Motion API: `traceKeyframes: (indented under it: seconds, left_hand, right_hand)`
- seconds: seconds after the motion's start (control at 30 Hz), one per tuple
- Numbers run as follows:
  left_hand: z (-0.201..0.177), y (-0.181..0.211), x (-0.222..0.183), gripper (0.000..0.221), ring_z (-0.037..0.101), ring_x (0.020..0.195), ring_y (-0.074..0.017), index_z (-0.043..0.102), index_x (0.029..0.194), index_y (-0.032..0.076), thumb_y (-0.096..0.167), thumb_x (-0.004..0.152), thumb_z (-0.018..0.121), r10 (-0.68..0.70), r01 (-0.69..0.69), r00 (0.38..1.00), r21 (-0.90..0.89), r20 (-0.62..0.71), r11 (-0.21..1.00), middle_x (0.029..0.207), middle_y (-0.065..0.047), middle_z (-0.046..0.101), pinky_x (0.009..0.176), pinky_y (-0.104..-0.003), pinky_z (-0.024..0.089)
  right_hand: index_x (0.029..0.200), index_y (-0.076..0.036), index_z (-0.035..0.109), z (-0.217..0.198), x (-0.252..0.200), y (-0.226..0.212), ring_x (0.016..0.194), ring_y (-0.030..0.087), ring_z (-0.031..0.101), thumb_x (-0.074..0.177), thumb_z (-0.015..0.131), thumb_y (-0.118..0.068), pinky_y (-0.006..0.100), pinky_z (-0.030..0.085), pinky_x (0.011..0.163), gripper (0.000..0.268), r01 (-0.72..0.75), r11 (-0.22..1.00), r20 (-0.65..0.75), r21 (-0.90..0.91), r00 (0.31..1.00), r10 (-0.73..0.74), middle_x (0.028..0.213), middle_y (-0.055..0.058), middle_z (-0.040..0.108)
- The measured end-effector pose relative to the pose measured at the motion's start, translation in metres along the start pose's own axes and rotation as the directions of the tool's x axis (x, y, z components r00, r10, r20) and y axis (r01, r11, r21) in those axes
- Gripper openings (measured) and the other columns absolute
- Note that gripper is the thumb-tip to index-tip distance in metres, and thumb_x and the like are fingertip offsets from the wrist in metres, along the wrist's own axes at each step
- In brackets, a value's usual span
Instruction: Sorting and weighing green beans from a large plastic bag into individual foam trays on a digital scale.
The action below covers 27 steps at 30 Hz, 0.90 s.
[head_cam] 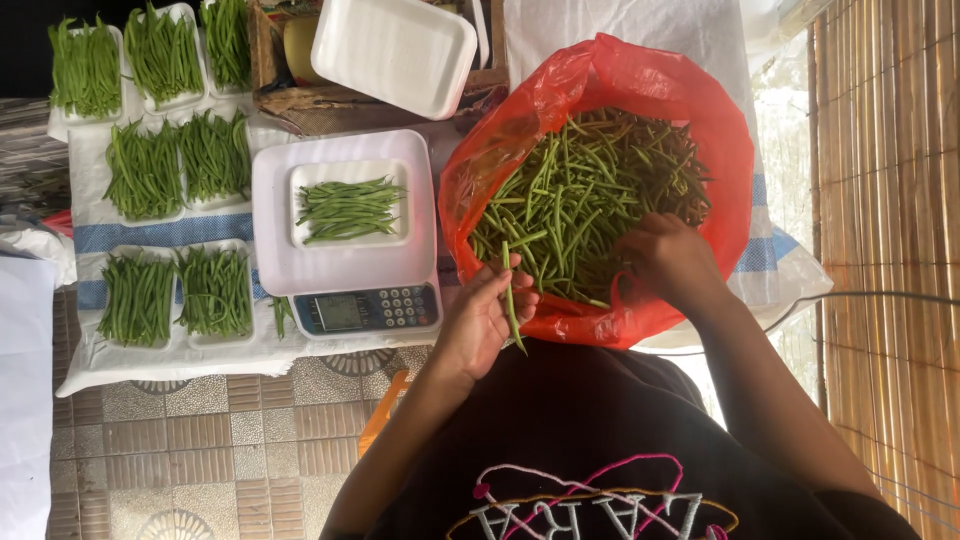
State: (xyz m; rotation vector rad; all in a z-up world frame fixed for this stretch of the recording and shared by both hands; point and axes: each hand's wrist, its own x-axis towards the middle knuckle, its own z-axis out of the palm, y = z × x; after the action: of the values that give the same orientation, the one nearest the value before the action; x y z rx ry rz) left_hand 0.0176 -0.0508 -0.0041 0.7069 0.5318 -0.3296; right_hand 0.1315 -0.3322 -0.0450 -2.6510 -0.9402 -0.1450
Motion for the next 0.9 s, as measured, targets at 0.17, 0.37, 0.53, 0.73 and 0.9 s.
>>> traceKeyframes:
  seconds: [0.17,0.37,0.53,0.73,0.9]
  left_hand:
    - [0.010,-0.002,0.000,0.026,0.073,0.093,-0.0219,0.061,0.123,0.013,0.025,0.100,0.062,0.051,-0.049,0.998,0.071,-0.027,0.996,0.106,-0.010,0.071,0.083,-0.033,0.062]
    - [0.041,0.009,-0.008,0.029,0.069,0.115,-0.0321,0.060,0.127,0.009,0.026,0.105,0.056,0.095,-0.098,0.994,0.061,0.051,0.993,0.126,-0.018,0.067,0.095,-0.038,0.058]
    - [0.053,0.015,-0.015,0.044,0.058,0.131,-0.0353,0.052,0.142,0.008,0.035,0.107,0.049,0.111,-0.116,0.990,0.058,0.082,0.992,0.146,-0.021,0.055,0.105,-0.040,0.050]
    - [0.050,0.014,-0.012,0.047,0.058,0.131,-0.0351,0.052,0.144,0.007,0.035,0.107,0.051,0.148,-0.153,0.984,0.048,0.096,0.987,0.147,-0.022,0.055,0.103,-0.036,0.053]
    - [0.051,0.015,-0.013,0.044,0.057,0.132,-0.0366,0.053,0.144,0.009,0.032,0.107,0.050,0.180,-0.183,0.979,0.018,0.097,0.983,0.149,-0.021,0.053,0.105,-0.040,0.051]
  right_hand:
    - [0.104,-0.006,0.067,-0.034,0.012,-0.021,0.082,0.023,0.066,0.098,0.073,-0.004,0.036,0.053,0.072,0.009,-0.156,0.637,-0.079,0.755,0.943,0.324,0.092,0.011,0.066]
    - [0.110,0.006,0.063,-0.057,0.023,-0.063,0.083,0.017,0.063,0.096,0.069,0.004,0.031,0.052,0.074,0.015,0.018,0.318,-0.139,0.948,0.921,0.364,0.099,0.017,0.070]
    - [0.100,0.006,0.067,-0.048,0.013,-0.084,0.085,0.024,0.069,0.089,0.076,0.003,0.032,0.055,0.072,0.015,0.006,0.302,-0.115,0.953,0.932,0.343,0.101,0.024,0.073]
    - [0.107,0.007,0.061,-0.029,0.008,-0.102,0.078,0.023,0.070,0.094,0.069,-0.001,0.032,0.057,0.068,0.017,-0.035,-0.071,0.066,0.997,0.864,0.499,0.096,0.028,0.072]
    - [0.108,0.001,0.059,-0.022,0.005,-0.112,0.089,0.025,0.073,0.095,0.066,0.000,0.029,0.059,0.070,0.014,-0.043,-0.255,0.172,0.966,0.844,0.508,0.097,0.026,0.074]
